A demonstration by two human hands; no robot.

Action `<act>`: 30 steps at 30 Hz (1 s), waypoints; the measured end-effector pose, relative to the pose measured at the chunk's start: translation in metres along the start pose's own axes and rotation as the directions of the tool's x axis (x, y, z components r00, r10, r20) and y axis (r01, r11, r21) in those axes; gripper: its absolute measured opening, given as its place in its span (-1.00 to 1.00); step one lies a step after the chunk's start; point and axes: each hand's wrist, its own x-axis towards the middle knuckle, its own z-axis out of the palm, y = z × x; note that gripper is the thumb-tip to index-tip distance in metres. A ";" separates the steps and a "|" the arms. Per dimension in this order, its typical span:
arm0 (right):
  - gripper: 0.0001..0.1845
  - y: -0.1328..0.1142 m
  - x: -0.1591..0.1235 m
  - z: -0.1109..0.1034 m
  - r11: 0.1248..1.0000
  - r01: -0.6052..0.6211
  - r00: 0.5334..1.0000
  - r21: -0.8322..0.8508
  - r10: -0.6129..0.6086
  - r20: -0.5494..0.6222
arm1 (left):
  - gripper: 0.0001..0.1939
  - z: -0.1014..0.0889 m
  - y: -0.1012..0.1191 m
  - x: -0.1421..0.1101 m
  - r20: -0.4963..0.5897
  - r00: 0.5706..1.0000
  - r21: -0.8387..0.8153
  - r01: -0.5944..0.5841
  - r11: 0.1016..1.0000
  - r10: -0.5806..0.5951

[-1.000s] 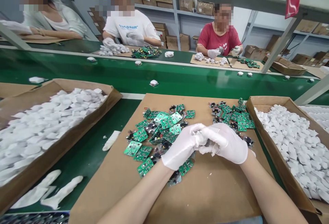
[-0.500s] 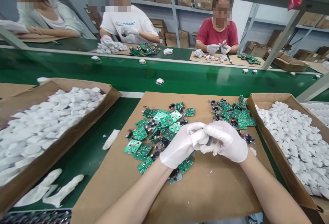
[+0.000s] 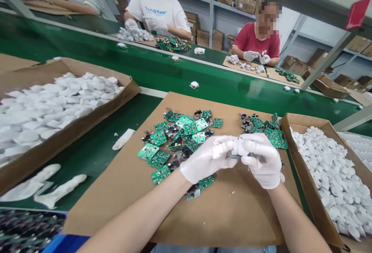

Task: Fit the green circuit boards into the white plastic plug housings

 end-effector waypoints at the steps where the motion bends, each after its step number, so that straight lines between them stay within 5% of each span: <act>1: -0.77 0.000 -0.001 0.000 0.997 -0.048 0.998 0.060 0.051 -0.049 | -0.55 0.000 0.000 0.000 0.006 1.000 0.016 -0.017 1.000 0.017; 5: -0.36 -0.001 -0.006 -0.006 0.963 -0.224 0.974 0.151 0.227 -0.002 | -0.55 0.002 0.000 0.003 -0.075 0.996 0.072 -0.049 0.996 0.054; 7: -0.42 -0.004 -0.006 -0.008 0.958 -0.240 0.971 0.157 0.235 0.048 | -0.56 0.004 0.001 0.004 -0.127 0.990 0.107 -0.041 0.993 0.054; 12: -0.87 -0.008 -0.004 -0.007 0.932 -0.329 0.936 0.155 0.343 -0.078 | -0.48 0.004 -0.001 0.003 -0.126 0.992 0.240 0.028 0.970 0.003; 21: -0.69 -0.002 -0.002 -0.013 0.981 -0.156 0.985 0.113 0.145 0.098 | -0.51 -0.005 0.000 0.001 -0.067 0.995 0.226 0.087 0.970 -0.074; 25: -0.37 0.001 -0.004 -0.016 0.959 -0.264 0.957 0.102 0.247 0.154 | -0.51 -0.001 0.003 0.000 -0.086 0.996 0.204 0.037 0.978 -0.020; 30: -0.43 0.002 -0.007 -0.015 0.948 -0.308 0.946 0.079 0.296 0.134 | -0.55 -0.008 -0.007 0.001 -0.035 0.999 0.135 -0.020 0.991 0.025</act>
